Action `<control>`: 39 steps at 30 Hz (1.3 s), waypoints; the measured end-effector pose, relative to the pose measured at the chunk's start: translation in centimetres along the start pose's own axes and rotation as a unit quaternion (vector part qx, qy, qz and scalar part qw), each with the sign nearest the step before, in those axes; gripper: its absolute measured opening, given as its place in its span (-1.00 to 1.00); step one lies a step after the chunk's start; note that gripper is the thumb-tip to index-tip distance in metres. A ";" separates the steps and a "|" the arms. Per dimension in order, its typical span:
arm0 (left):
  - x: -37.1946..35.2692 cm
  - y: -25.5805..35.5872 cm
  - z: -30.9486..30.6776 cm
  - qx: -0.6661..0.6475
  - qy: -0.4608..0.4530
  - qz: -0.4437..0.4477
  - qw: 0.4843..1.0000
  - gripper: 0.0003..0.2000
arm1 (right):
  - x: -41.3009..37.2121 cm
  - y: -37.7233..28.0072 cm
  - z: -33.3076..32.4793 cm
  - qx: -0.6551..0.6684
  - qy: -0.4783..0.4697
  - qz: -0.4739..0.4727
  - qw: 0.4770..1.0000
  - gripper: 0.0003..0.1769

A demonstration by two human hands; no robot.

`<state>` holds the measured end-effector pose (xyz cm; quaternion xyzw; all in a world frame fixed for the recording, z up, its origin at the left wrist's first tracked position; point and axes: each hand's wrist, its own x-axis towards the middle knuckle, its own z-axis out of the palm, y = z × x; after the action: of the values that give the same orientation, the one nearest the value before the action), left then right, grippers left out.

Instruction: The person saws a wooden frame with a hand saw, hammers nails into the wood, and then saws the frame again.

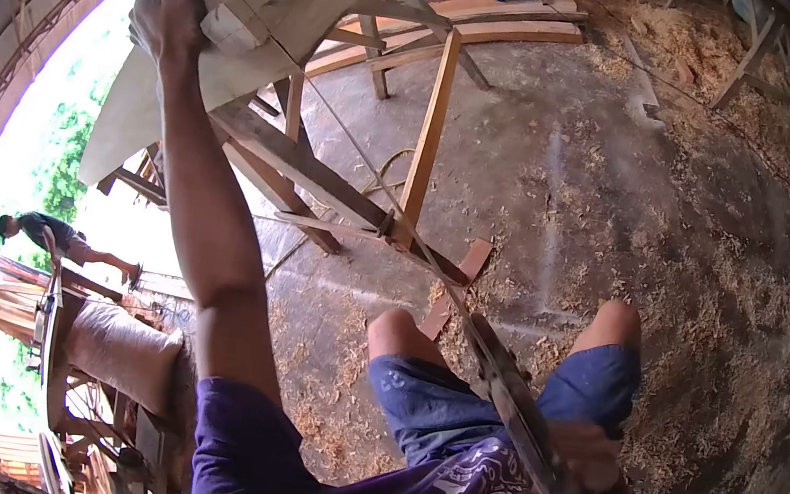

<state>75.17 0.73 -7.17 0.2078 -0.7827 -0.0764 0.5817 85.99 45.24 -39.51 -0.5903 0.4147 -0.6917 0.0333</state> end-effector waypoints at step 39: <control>-0.5 0.0 0.7 -0.035 0.030 0.005 0.999 -0.53 | 8.0 0.1 1.5 0.009 0.157 -0.037 0.987 -0.74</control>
<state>74.67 0.80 -7.81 0.1856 -0.7627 -0.0951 0.6122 84.85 40.08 -33.29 -0.4889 0.3859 -0.7806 -0.0526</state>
